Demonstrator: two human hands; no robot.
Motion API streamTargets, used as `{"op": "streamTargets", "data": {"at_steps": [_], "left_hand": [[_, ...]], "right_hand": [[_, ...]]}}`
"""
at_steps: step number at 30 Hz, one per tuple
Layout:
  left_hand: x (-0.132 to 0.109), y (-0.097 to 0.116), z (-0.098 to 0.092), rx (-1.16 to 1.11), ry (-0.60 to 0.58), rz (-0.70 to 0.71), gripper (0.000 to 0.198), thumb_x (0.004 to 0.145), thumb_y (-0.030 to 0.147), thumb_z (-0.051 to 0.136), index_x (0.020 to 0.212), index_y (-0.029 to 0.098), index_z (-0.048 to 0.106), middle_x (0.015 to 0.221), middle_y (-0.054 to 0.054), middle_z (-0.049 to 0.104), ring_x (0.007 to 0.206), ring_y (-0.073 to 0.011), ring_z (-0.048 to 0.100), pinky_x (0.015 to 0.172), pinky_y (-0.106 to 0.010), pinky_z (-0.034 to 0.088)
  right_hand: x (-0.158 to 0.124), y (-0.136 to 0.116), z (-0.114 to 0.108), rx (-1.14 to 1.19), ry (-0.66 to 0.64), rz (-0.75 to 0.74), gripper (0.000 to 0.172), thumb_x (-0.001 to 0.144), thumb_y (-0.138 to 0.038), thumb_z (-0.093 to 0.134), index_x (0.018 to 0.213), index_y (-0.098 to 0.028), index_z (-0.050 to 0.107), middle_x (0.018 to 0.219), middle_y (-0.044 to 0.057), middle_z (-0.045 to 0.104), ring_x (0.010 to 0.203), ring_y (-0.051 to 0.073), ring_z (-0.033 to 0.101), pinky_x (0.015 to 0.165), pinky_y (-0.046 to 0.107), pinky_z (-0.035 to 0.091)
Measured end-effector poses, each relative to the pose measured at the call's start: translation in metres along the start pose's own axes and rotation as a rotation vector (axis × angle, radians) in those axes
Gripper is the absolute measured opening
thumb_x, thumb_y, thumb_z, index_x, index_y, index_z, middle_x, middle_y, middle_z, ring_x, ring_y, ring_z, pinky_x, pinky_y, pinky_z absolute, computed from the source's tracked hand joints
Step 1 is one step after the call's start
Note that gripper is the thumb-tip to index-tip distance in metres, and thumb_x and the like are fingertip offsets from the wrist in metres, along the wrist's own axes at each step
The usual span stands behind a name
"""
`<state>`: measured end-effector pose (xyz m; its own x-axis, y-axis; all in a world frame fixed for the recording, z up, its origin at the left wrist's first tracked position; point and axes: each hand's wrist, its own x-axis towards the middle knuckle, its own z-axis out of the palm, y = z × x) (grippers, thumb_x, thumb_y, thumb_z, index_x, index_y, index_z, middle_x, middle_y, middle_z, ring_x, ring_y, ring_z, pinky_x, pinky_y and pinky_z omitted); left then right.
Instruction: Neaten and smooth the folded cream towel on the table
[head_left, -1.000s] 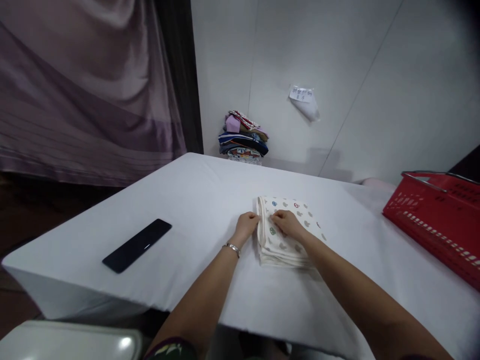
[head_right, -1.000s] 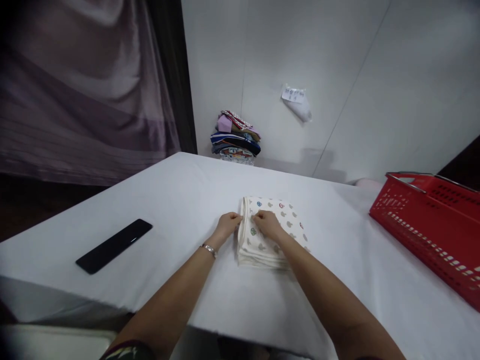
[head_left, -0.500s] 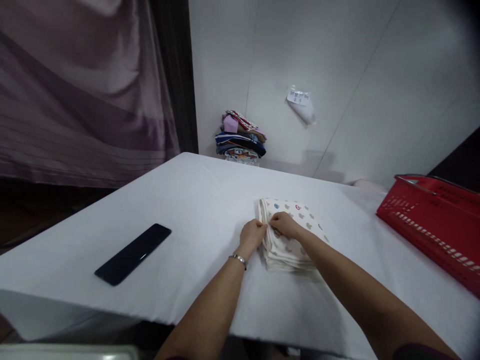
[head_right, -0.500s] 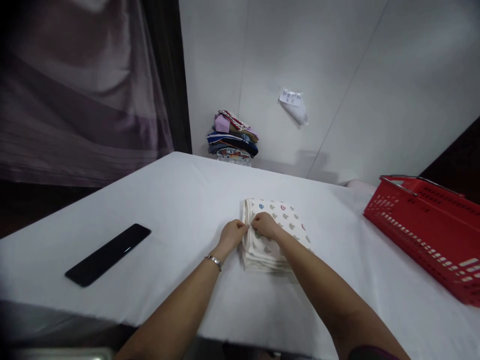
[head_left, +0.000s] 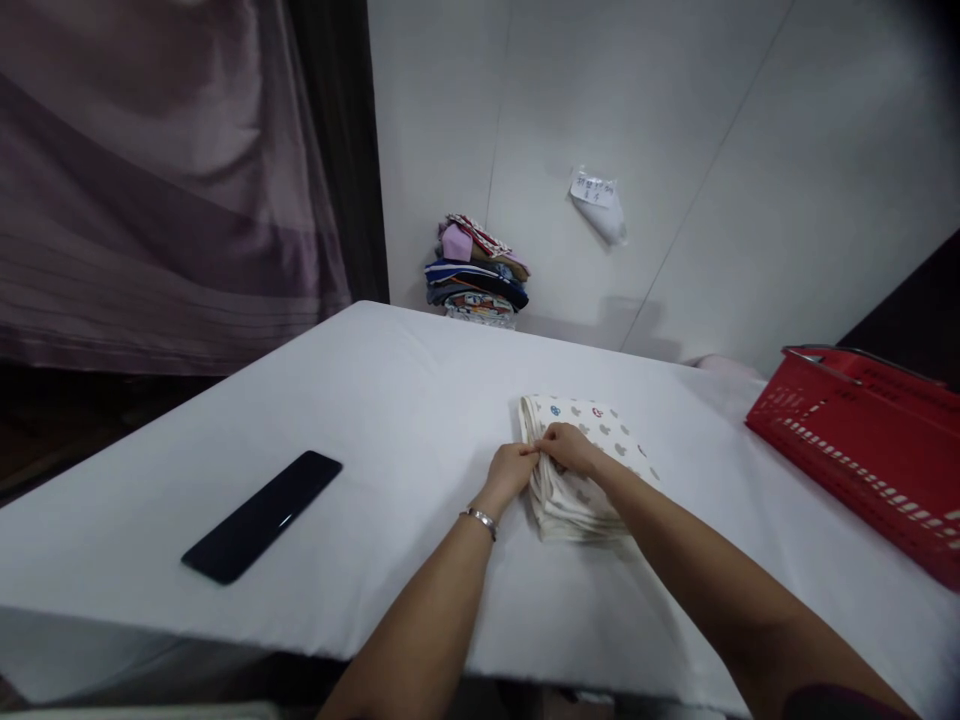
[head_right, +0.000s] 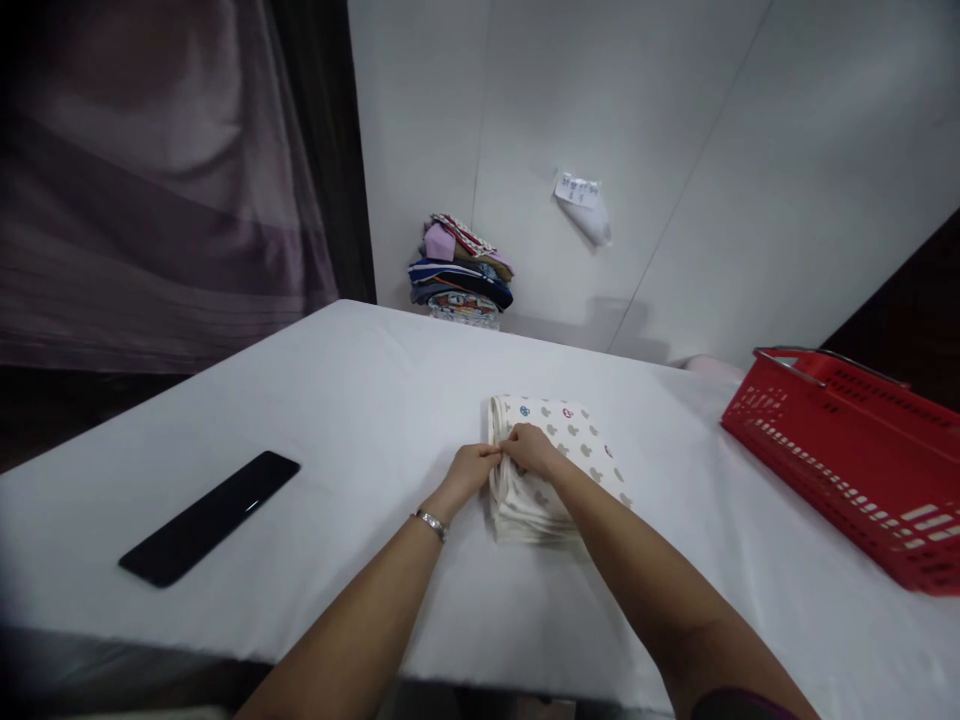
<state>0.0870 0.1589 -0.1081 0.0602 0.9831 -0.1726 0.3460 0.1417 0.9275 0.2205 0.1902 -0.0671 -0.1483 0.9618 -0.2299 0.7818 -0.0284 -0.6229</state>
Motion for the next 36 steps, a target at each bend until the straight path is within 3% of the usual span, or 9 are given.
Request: {"op": "streamTargets", "data": {"at_steps": [7, 12, 18, 21, 32, 36], "left_hand": [[-0.002, 0.001, -0.001, 0.003, 0.005, -0.017, 0.036, 0.071, 0.044, 0.052, 0.067, 0.012, 0.068, 0.059, 0.000, 0.059, 0.055, -0.0081, 0.048, 0.054, -0.020, 0.032], [-0.002, 0.002, 0.001, -0.013, -0.023, -0.004, 0.027, 0.071, 0.035, 0.054, 0.064, 0.012, 0.067, 0.053, 0.002, 0.055, 0.051, -0.0055, 0.043, 0.051, -0.018, 0.028], [0.002, 0.000, 0.005, -0.062, -0.069, 0.007, 0.025, 0.072, 0.030, 0.052, 0.072, 0.012, 0.069, 0.063, 0.000, 0.062, 0.057, -0.0066, 0.048, 0.056, -0.017, 0.035], [0.001, 0.001, 0.002, -0.074, -0.090, 0.016, 0.025, 0.071, 0.028, 0.051, 0.077, 0.013, 0.070, 0.070, 0.000, 0.066, 0.064, -0.0078, 0.053, 0.060, -0.016, 0.039], [-0.003, 0.007, -0.009, 0.099, 0.158, -0.029, 0.034, 0.075, 0.043, 0.051, 0.092, 0.020, 0.068, 0.093, -0.006, 0.067, 0.081, -0.0128, 0.058, 0.070, -0.021, 0.039], [-0.006, 0.009, -0.008, 0.145, 0.139, -0.023, 0.037, 0.076, 0.049, 0.048, 0.088, 0.021, 0.068, 0.092, -0.005, 0.068, 0.078, -0.0122, 0.058, 0.065, -0.020, 0.036]], "right_hand": [[-0.004, 0.011, -0.004, 0.056, -0.021, 0.006, 0.013, 0.082, -0.018, 0.045, 0.084, -0.009, 0.055, 0.045, -0.003, 0.048, 0.038, 0.006, 0.044, 0.040, 0.012, 0.029], [-0.005, 0.005, -0.005, 0.001, 0.007, 0.016, 0.014, 0.083, -0.018, 0.045, 0.084, -0.010, 0.056, 0.046, -0.002, 0.050, 0.040, 0.005, 0.046, 0.042, 0.011, 0.032], [-0.005, -0.011, -0.007, -0.162, -0.010, 0.061, 0.021, 0.077, -0.029, 0.056, 0.073, -0.009, 0.059, 0.041, 0.001, 0.049, 0.038, 0.009, 0.047, 0.043, 0.015, 0.033], [-0.006, -0.013, -0.009, -0.192, -0.026, 0.079, 0.018, 0.076, -0.025, 0.053, 0.075, -0.008, 0.060, 0.041, 0.002, 0.050, 0.039, 0.010, 0.049, 0.043, 0.015, 0.033], [-0.008, 0.002, -0.009, -0.108, 0.003, 0.011, 0.019, 0.087, -0.027, 0.046, 0.083, -0.010, 0.055, 0.046, -0.001, 0.051, 0.040, 0.007, 0.048, 0.042, 0.012, 0.033], [-0.010, 0.003, -0.010, -0.116, -0.014, -0.002, 0.025, 0.091, -0.032, 0.042, 0.085, -0.011, 0.055, 0.048, -0.001, 0.052, 0.038, 0.007, 0.045, 0.040, 0.013, 0.031]]}}
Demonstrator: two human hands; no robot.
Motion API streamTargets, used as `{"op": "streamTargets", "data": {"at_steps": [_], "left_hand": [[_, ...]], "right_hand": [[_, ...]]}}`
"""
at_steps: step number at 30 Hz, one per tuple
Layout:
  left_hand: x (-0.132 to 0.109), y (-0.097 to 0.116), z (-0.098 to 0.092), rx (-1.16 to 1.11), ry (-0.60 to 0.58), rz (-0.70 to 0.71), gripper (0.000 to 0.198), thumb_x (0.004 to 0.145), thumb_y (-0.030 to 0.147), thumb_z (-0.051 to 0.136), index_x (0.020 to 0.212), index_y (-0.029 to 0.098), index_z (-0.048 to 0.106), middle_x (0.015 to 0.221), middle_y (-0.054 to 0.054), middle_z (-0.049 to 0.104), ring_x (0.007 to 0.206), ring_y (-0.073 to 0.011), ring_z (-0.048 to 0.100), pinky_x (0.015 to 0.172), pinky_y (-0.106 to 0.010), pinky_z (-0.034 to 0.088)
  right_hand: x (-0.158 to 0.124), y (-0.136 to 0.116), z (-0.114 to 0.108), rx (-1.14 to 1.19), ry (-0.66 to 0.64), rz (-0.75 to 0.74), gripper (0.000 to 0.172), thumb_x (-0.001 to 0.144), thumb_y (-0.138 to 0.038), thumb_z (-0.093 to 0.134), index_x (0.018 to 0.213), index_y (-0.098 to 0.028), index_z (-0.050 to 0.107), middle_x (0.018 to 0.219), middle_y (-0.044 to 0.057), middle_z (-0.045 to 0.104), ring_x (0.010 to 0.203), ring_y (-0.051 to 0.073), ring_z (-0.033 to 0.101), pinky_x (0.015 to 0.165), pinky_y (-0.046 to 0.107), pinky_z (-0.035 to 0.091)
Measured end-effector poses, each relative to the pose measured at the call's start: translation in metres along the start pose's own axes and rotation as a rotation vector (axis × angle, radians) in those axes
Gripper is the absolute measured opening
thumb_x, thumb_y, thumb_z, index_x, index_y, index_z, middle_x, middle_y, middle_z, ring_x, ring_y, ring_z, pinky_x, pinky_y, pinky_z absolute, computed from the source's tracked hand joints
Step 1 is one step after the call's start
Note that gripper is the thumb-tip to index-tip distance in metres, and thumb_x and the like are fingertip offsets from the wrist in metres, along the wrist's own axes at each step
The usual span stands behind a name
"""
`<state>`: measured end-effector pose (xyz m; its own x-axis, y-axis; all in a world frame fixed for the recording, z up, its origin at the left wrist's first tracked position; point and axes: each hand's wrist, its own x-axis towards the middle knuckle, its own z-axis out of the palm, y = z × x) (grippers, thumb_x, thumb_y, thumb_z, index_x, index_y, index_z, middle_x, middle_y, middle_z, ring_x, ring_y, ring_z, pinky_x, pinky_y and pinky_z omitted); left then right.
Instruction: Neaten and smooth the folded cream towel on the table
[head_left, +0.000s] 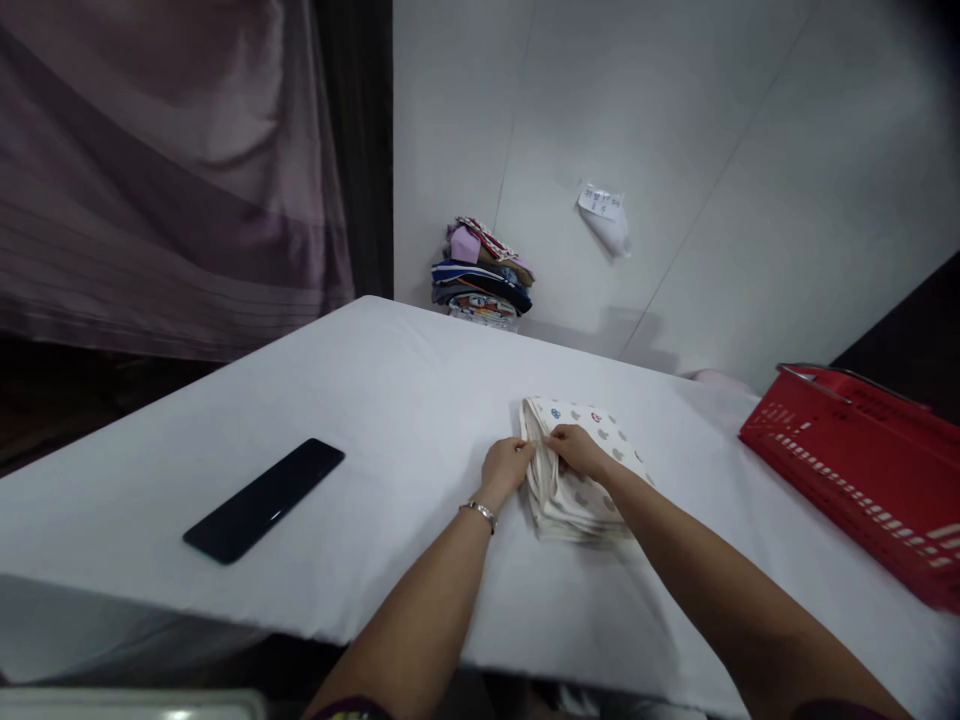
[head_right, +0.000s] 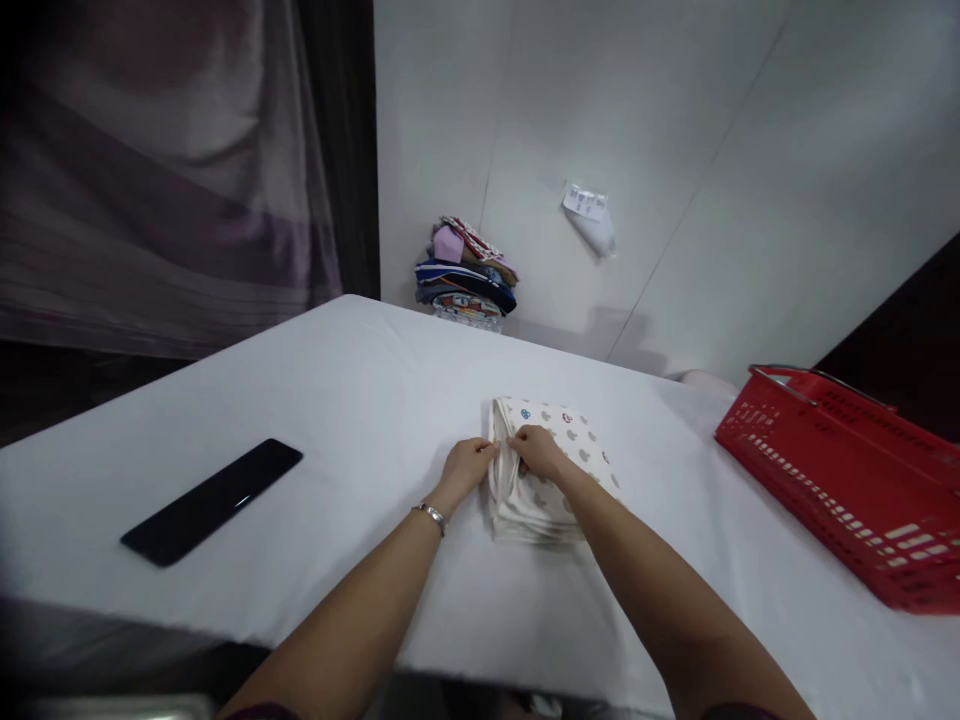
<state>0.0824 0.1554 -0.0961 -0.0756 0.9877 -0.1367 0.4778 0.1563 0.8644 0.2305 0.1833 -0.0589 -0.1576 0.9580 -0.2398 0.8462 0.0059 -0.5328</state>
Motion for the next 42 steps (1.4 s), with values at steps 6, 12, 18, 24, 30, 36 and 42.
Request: {"op": "streamTargets", "data": {"at_steps": [6, 12, 18, 24, 30, 36, 42], "left_hand": [[-0.002, 0.002, 0.003, 0.061, -0.037, 0.003, 0.031, 0.073, 0.047, 0.053, 0.082, 0.022, 0.069, 0.087, -0.003, 0.068, 0.075, -0.0125, 0.058, 0.063, -0.021, 0.035], [-0.001, 0.001, 0.004, 0.091, -0.067, -0.018, 0.026, 0.075, 0.038, 0.051, 0.084, 0.021, 0.068, 0.086, -0.003, 0.069, 0.075, -0.0115, 0.060, 0.062, -0.019, 0.036], [-0.003, 0.003, 0.005, 0.121, -0.059, -0.011, 0.027, 0.076, 0.038, 0.049, 0.087, 0.022, 0.068, 0.091, -0.005, 0.068, 0.082, -0.0140, 0.060, 0.065, -0.021, 0.037], [-0.004, 0.004, 0.004, 0.153, -0.063, -0.004, 0.031, 0.078, 0.041, 0.046, 0.085, 0.020, 0.068, 0.093, -0.007, 0.068, 0.086, -0.0159, 0.061, 0.066, -0.022, 0.038], [-0.004, 0.005, 0.003, 0.176, -0.071, 0.004, 0.031, 0.078, 0.041, 0.045, 0.085, 0.021, 0.068, 0.093, -0.008, 0.067, 0.086, -0.0165, 0.061, 0.066, -0.022, 0.038], [-0.005, 0.005, 0.003, 0.188, -0.061, 0.029, 0.028, 0.076, 0.037, 0.047, 0.082, 0.020, 0.068, 0.090, -0.007, 0.068, 0.085, -0.0165, 0.061, 0.065, -0.022, 0.038], [-0.004, 0.005, 0.003, 0.193, -0.064, 0.035, 0.029, 0.077, 0.036, 0.046, 0.084, 0.020, 0.068, 0.093, -0.008, 0.067, 0.087, -0.0171, 0.061, 0.065, -0.022, 0.038]], "right_hand": [[0.001, -0.002, -0.002, -0.176, 0.099, 0.008, 0.013, 0.084, -0.022, 0.048, 0.086, -0.011, 0.055, 0.063, 0.002, 0.057, 0.052, 0.009, 0.053, 0.050, 0.014, 0.032], [-0.007, -0.012, 0.002, -0.451, 0.191, -0.070, 0.029, 0.082, -0.017, 0.048, 0.111, -0.014, 0.046, 0.087, 0.009, 0.059, 0.080, 0.018, 0.056, 0.062, 0.020, 0.032], [-0.012, -0.018, 0.001, -0.606, 0.080, -0.145, 0.020, 0.086, -0.019, 0.044, 0.101, -0.017, 0.055, 0.094, 0.009, 0.059, 0.088, 0.019, 0.055, 0.070, 0.022, 0.034], [-0.004, -0.024, -0.001, -0.599, 0.040, -0.062, 0.026, 0.087, -0.033, 0.047, 0.094, -0.014, 0.062, 0.096, 0.011, 0.060, 0.091, 0.020, 0.055, 0.072, 0.021, 0.037], [0.006, -0.026, -0.003, -0.505, -0.014, -0.023, 0.018, 0.079, -0.025, 0.056, 0.086, -0.012, 0.065, 0.088, 0.009, 0.062, 0.084, 0.018, 0.058, 0.067, 0.018, 0.039], [0.008, -0.015, -0.008, -0.304, -0.131, 0.023, 0.018, 0.080, -0.018, 0.052, 0.093, -0.013, 0.063, 0.066, 0.001, 0.060, 0.048, 0.007, 0.053, 0.048, 0.012, 0.037], [0.008, -0.023, -0.009, -0.277, -0.163, 0.078, 0.015, 0.074, -0.015, 0.055, 0.083, -0.009, 0.064, 0.055, 0.002, 0.057, 0.045, 0.010, 0.054, 0.046, 0.013, 0.039]]}}
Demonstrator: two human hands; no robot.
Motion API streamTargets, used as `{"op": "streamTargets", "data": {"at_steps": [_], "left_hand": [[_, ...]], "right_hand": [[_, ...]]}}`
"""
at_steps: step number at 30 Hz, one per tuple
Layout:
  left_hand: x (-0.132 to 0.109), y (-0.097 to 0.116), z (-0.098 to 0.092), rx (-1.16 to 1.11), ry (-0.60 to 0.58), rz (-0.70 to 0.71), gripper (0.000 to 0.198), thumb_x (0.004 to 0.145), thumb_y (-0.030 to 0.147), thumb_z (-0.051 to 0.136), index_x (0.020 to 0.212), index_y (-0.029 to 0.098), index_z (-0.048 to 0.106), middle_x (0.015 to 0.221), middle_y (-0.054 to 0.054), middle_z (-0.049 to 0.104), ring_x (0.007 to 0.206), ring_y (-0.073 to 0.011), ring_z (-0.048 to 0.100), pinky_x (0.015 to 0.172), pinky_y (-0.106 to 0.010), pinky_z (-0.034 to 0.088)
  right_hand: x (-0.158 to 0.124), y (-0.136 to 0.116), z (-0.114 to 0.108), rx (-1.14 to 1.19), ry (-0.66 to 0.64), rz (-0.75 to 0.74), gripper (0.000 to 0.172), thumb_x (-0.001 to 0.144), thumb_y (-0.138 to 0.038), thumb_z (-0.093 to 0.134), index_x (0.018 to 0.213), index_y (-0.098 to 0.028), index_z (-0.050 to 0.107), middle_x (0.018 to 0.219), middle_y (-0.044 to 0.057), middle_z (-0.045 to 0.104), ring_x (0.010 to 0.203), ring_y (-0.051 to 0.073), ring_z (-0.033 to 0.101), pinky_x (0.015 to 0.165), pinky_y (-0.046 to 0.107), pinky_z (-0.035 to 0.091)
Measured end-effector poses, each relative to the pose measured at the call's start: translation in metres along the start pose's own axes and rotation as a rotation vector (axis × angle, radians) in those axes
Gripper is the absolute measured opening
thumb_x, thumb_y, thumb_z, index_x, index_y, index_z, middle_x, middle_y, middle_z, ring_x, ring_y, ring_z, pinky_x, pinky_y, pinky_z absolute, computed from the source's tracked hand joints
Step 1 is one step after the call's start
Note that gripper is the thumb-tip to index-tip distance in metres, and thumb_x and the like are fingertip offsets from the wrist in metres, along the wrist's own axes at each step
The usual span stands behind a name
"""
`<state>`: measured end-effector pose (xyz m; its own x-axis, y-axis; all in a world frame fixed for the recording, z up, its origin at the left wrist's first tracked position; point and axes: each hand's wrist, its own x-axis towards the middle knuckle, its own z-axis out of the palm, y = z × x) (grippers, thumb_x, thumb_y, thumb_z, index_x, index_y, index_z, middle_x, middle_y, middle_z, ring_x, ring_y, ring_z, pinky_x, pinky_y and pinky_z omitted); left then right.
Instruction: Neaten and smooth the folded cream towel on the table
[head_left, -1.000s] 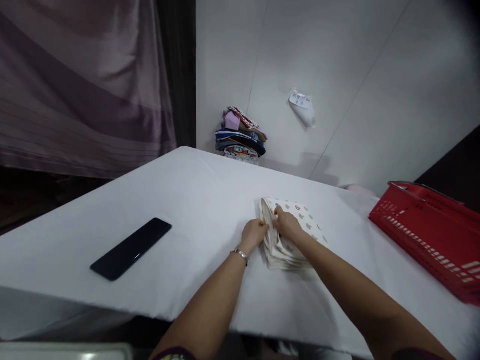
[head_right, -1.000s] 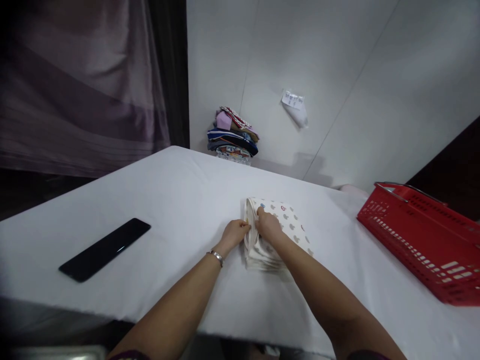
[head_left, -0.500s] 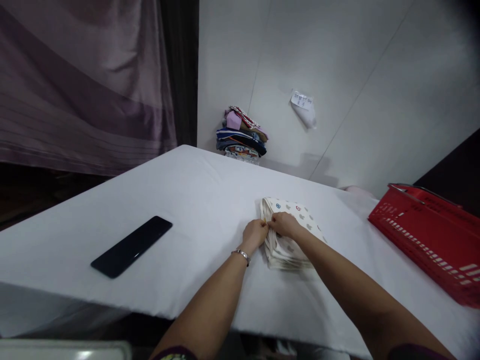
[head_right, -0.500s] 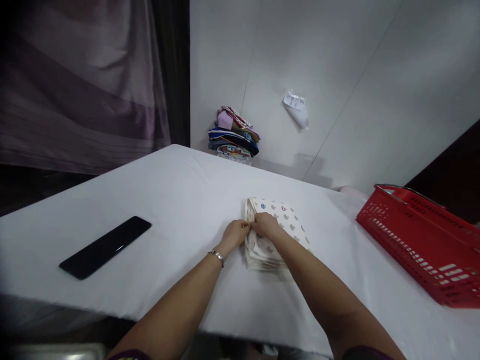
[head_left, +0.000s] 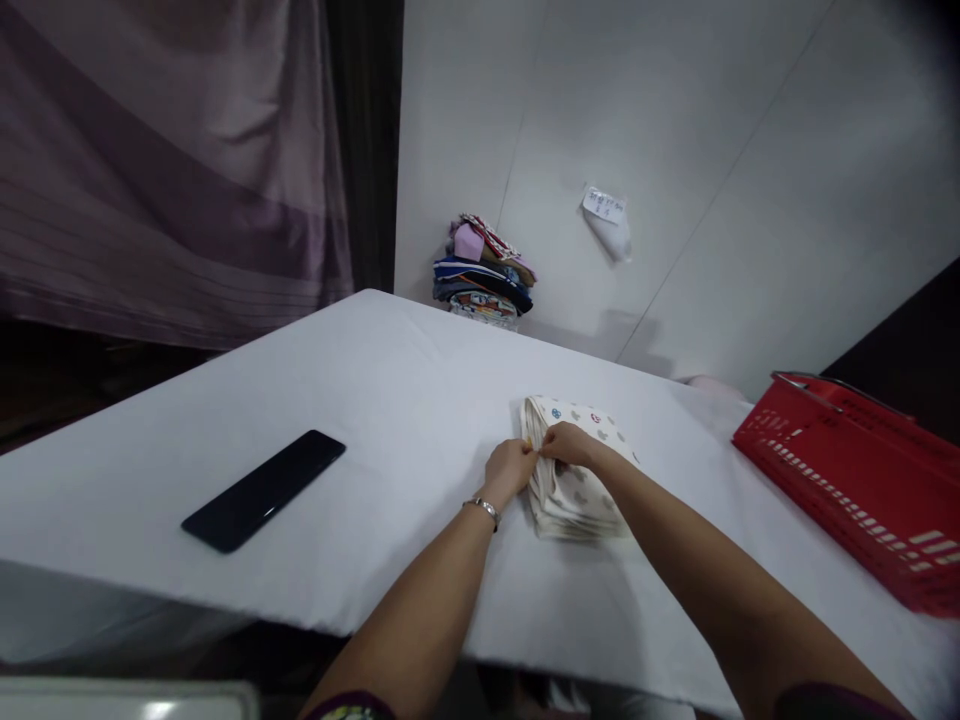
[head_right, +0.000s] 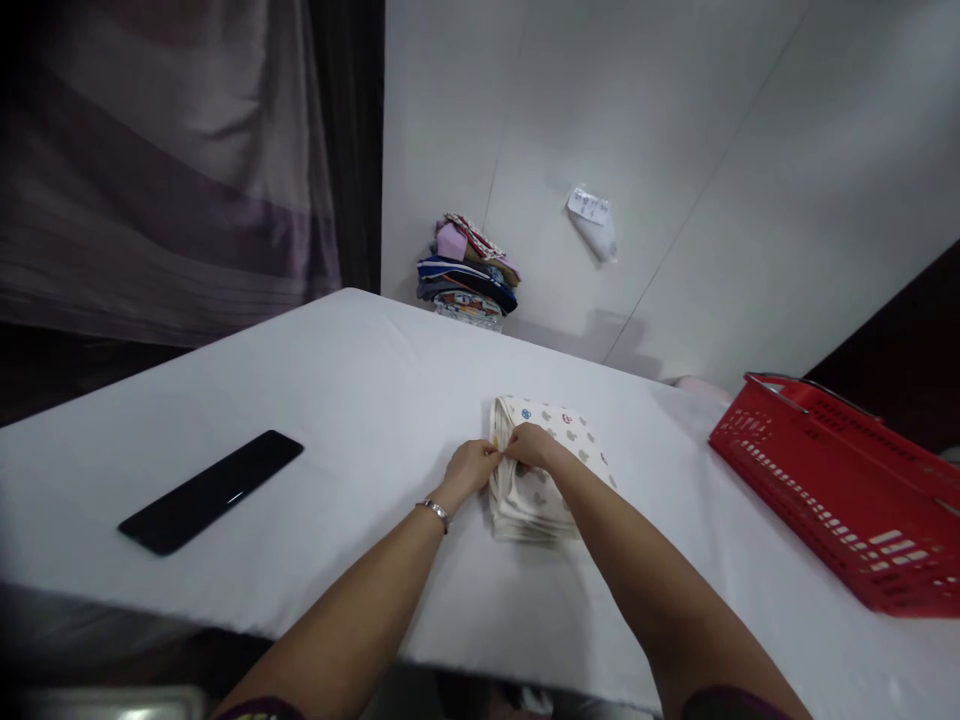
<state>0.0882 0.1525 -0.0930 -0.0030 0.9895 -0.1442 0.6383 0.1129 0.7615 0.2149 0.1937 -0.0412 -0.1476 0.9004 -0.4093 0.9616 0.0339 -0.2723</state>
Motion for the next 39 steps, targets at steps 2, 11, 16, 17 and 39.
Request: {"op": "streamTargets", "data": {"at_steps": [2, 11, 16, 17, 39], "left_hand": [[0.000, 0.000, 0.000, 0.000, -0.001, 0.003, 0.029, 0.077, 0.037, 0.046, 0.084, 0.019, 0.069, 0.094, -0.009, 0.067, 0.088, -0.0170, 0.061, 0.066, -0.022, 0.038], [0.000, 0.001, 0.000, -0.014, -0.008, -0.015, 0.029, 0.077, 0.037, 0.046, 0.087, 0.021, 0.069, 0.098, -0.009, 0.067, 0.092, -0.0181, 0.060, 0.070, -0.023, 0.040], [0.000, 0.000, 0.002, -0.024, 0.007, -0.022, 0.029, 0.077, 0.036, 0.046, 0.089, 0.022, 0.068, 0.099, -0.009, 0.066, 0.093, -0.0192, 0.060, 0.072, -0.024, 0.041], [0.000, 0.000, 0.002, -0.028, 0.009, -0.020, 0.030, 0.076, 0.037, 0.046, 0.089, 0.021, 0.068, 0.099, -0.009, 0.066, 0.093, -0.0190, 0.060, 0.072, -0.024, 0.041], [0.004, -0.003, 0.006, -0.185, -0.044, 0.018, 0.027, 0.072, 0.030, 0.047, 0.079, 0.016, 0.069, 0.082, -0.007, 0.069, 0.071, -0.0113, 0.058, 0.056, -0.019, 0.031]], "right_hand": [[-0.001, -0.007, -0.002, -0.029, -0.012, 0.023, 0.013, 0.071, -0.014, 0.055, 0.076, -0.008, 0.065, 0.051, 0.004, 0.056, 0.046, 0.012, 0.055, 0.049, 0.015, 0.041], [0.009, -0.020, -0.001, -0.152, -0.008, 0.106, 0.015, 0.072, -0.015, 0.056, 0.077, -0.004, 0.063, 0.048, 0.009, 0.054, 0.048, 0.020, 0.057, 0.057, 0.024, 0.046], [0.006, -0.021, -0.004, -0.183, 0.054, 0.071, 0.013, 0.073, -0.014, 0.055, 0.078, -0.005, 0.063, 0.052, 0.009, 0.055, 0.052, 0.019, 0.058, 0.059, 0.024, 0.045], [0.004, -0.021, -0.006, -0.171, 0.055, 0.056, 0.013, 0.074, -0.014, 0.053, 0.078, -0.006, 0.063, 0.054, 0.008, 0.056, 0.052, 0.017, 0.058, 0.058, 0.022, 0.044], [0.006, -0.007, 0.012, -0.021, 0.300, 0.052, 0.057, 0.075, -0.037, 0.058, 0.122, -0.009, 0.043, 0.097, 0.014, 0.058, 0.090, 0.023, 0.056, 0.070, 0.024, 0.040]]}}
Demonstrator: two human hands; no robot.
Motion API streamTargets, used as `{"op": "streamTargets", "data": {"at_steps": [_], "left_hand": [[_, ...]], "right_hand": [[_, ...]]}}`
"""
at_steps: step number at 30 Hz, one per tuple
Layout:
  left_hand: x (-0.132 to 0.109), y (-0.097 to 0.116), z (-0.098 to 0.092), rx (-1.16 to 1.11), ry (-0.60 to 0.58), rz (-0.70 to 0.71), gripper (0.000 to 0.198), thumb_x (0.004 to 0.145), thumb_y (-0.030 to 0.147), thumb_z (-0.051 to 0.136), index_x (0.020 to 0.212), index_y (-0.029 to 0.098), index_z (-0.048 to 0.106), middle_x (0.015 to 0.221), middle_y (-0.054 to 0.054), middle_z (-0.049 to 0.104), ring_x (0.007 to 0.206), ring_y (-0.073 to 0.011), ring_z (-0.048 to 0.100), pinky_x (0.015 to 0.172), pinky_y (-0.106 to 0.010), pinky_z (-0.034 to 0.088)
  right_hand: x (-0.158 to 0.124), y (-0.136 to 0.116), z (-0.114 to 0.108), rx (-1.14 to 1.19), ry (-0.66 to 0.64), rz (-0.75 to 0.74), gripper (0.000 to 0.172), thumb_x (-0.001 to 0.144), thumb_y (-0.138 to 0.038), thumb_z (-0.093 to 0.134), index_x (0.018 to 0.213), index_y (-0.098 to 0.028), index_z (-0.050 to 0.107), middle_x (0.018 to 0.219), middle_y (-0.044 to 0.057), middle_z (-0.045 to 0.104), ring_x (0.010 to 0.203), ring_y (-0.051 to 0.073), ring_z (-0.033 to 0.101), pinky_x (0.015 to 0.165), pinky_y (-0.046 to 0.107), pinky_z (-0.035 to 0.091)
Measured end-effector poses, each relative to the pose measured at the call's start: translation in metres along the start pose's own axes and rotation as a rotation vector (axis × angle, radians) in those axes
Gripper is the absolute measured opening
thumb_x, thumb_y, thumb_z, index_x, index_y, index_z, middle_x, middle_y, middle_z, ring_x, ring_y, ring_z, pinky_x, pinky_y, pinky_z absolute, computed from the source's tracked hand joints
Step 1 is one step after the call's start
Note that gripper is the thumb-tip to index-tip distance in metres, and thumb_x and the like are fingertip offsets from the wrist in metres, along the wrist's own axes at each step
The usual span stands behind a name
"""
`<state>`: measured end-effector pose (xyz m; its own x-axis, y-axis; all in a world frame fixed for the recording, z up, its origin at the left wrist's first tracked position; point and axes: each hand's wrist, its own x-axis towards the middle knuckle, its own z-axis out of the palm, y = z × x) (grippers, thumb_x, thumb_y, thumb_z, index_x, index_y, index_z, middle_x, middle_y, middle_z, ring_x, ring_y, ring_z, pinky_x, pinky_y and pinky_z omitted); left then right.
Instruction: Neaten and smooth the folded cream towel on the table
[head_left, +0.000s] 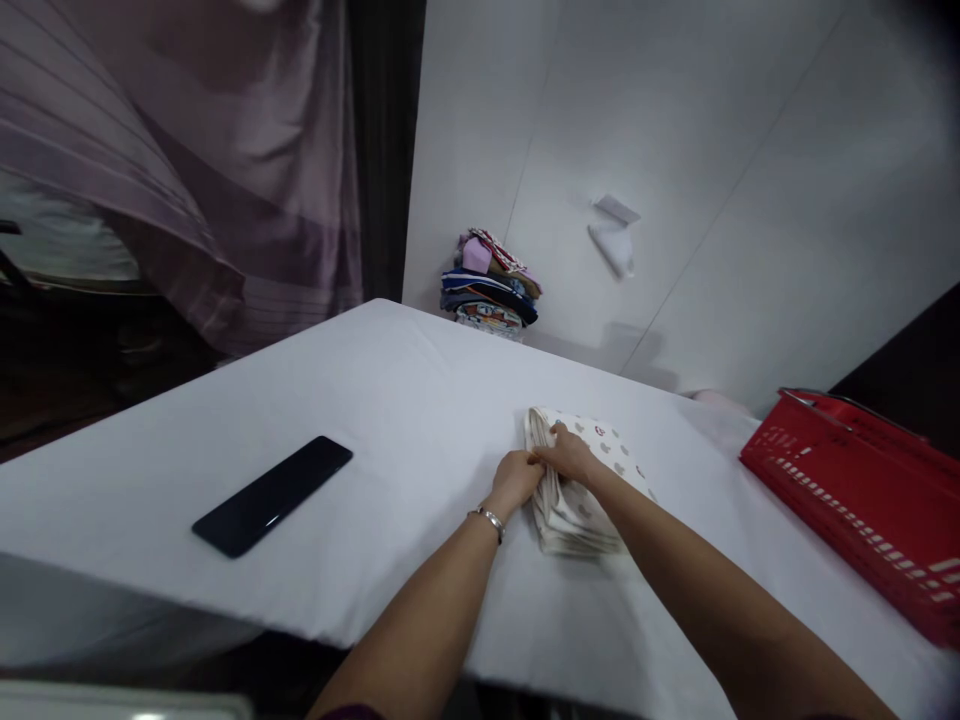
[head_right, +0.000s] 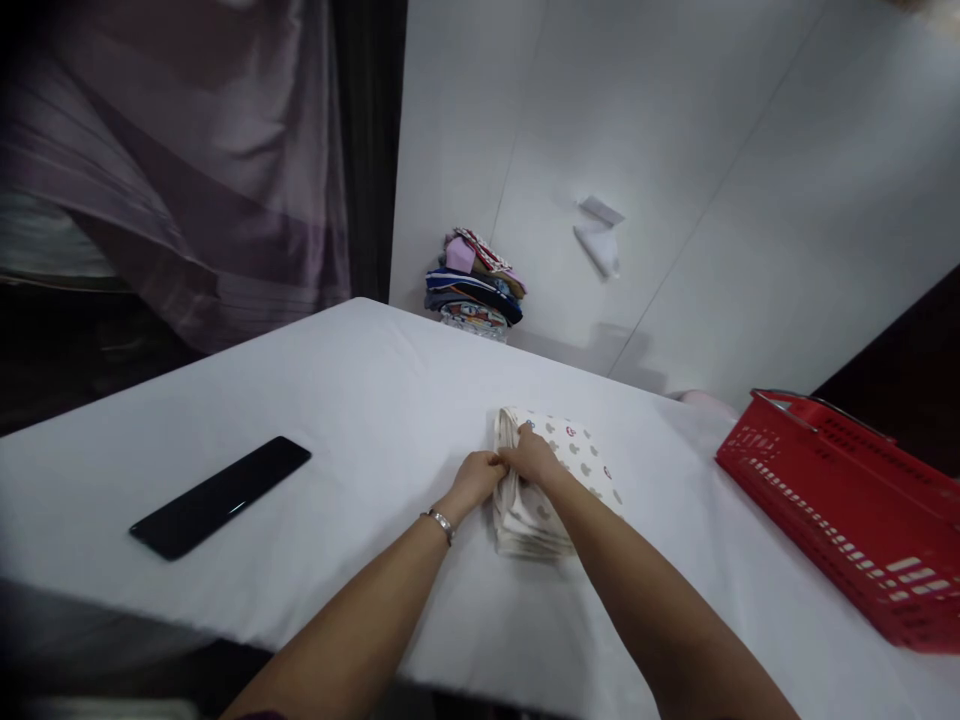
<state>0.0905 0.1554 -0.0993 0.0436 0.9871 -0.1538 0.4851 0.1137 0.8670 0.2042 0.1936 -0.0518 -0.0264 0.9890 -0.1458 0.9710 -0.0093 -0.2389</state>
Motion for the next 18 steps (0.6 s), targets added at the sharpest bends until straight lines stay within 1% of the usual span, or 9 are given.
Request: {"op": "streamTargets", "data": {"at_steps": [3, 4, 6, 8, 10, 12, 13, 16, 18], "left_hand": [[0.000, -0.001, 0.001, -0.030, 0.000, 0.003, 0.025, 0.072, 0.028, 0.047, 0.075, 0.014, 0.068, 0.075, -0.005, 0.068, 0.064, -0.0089, 0.055, 0.053, -0.018, 0.029], [0.000, -0.001, 0.002, -0.036, 0.002, 0.000, 0.025, 0.071, 0.027, 0.047, 0.074, 0.014, 0.068, 0.074, -0.005, 0.067, 0.062, -0.0083, 0.054, 0.053, -0.018, 0.028], [0.001, -0.002, 0.002, -0.047, 0.003, -0.008, 0.024, 0.071, 0.027, 0.048, 0.073, 0.013, 0.067, 0.071, -0.004, 0.066, 0.058, -0.0072, 0.051, 0.052, -0.018, 0.027], [0.002, -0.003, 0.003, -0.055, 0.000, -0.015, 0.024, 0.071, 0.027, 0.048, 0.072, 0.012, 0.067, 0.069, -0.003, 0.065, 0.056, -0.0066, 0.049, 0.051, -0.018, 0.027], [0.003, -0.003, 0.003, -0.061, -0.004, -0.026, 0.025, 0.071, 0.029, 0.049, 0.071, 0.012, 0.067, 0.067, -0.003, 0.064, 0.055, -0.0064, 0.048, 0.051, -0.018, 0.027], [0.003, -0.003, 0.003, -0.063, -0.004, -0.037, 0.029, 0.072, 0.034, 0.049, 0.071, 0.012, 0.066, 0.065, -0.002, 0.063, 0.054, -0.0065, 0.047, 0.050, -0.018, 0.027], [0.004, -0.003, 0.003, -0.064, -0.005, -0.042, 0.032, 0.073, 0.038, 0.049, 0.071, 0.012, 0.066, 0.064, -0.002, 0.062, 0.053, -0.0066, 0.046, 0.050, -0.018, 0.027], [0.003, -0.004, 0.002, -0.063, -0.011, -0.038, 0.038, 0.072, 0.046, 0.050, 0.068, 0.013, 0.066, 0.062, -0.001, 0.060, 0.053, -0.0069, 0.046, 0.050, -0.019, 0.026], [0.002, -0.004, 0.002, -0.056, -0.013, -0.030, 0.034, 0.070, 0.044, 0.052, 0.065, 0.013, 0.065, 0.059, 0.000, 0.058, 0.052, -0.0067, 0.045, 0.050, -0.019, 0.025]], "right_hand": [[-0.001, 0.001, -0.001, 0.049, 0.031, 0.025, 0.062, 0.075, -0.034, 0.060, 0.126, -0.007, 0.038, 0.102, 0.017, 0.056, 0.095, 0.023, 0.056, 0.075, 0.025, 0.041], [-0.002, 0.002, 0.000, 0.073, 0.032, 0.033, 0.063, 0.075, -0.033, 0.061, 0.128, -0.006, 0.037, 0.101, 0.016, 0.057, 0.094, 0.023, 0.057, 0.075, 0.024, 0.042], [-0.002, 0.005, 0.001, 0.134, 0.002, 0.052, 0.062, 0.078, -0.032, 0.059, 0.129, -0.007, 0.035, 0.091, 0.013, 0.060, 0.081, 0.019, 0.061, 0.069, 0.023, 0.045], [-0.001, 0.008, 0.003, 0.207, -0.070, 0.067, 0.052, 0.082, -0.032, 0.054, 0.125, -0.007, 0.039, 0.075, 0.008, 0.061, 0.061, 0.015, 0.060, 0.058, 0.021, 0.046], [-0.001, 0.012, 0.004, 0.274, -0.147, 0.066, 0.036, 0.085, -0.029, 0.049, 0.115, -0.008, 0.047, 0.063, 0.004, 0.059, 0.049, 0.013, 0.057, 0.050, 0.018, 0.045], [-0.002, 0.013, 0.004, 0.318, -0.191, 0.054, 0.024, 0.087, -0.025, 0.047, 0.103, -0.009, 0.053, 0.059, 0.002, 0.058, 0.046, 0.011, 0.055, 0.047, 0.016, 0.044], [-0.002, 0.014, 0.004, 0.331, -0.201, 0.047, 0.021, 0.087, -0.023, 0.047, 0.100, -0.009, 0.054, 0.057, 0.002, 0.057, 0.045, 0.010, 0.055, 0.046, 0.015, 0.044], [-0.004, 0.013, 0.000, 0.329, -0.200, 0.033, 0.018, 0.086, -0.018, 0.045, 0.099, -0.010, 0.054, 0.056, 0.000, 0.056, 0.043, 0.008, 0.053, 0.044, 0.012, 0.042], [-0.005, 0.012, -0.002, 0.292, -0.183, 0.027, 0.018, 0.086, -0.017, 0.044, 0.098, -0.011, 0.055, 0.059, 0.000, 0.057, 0.043, 0.008, 0.053, 0.045, 0.013, 0.041]]}}
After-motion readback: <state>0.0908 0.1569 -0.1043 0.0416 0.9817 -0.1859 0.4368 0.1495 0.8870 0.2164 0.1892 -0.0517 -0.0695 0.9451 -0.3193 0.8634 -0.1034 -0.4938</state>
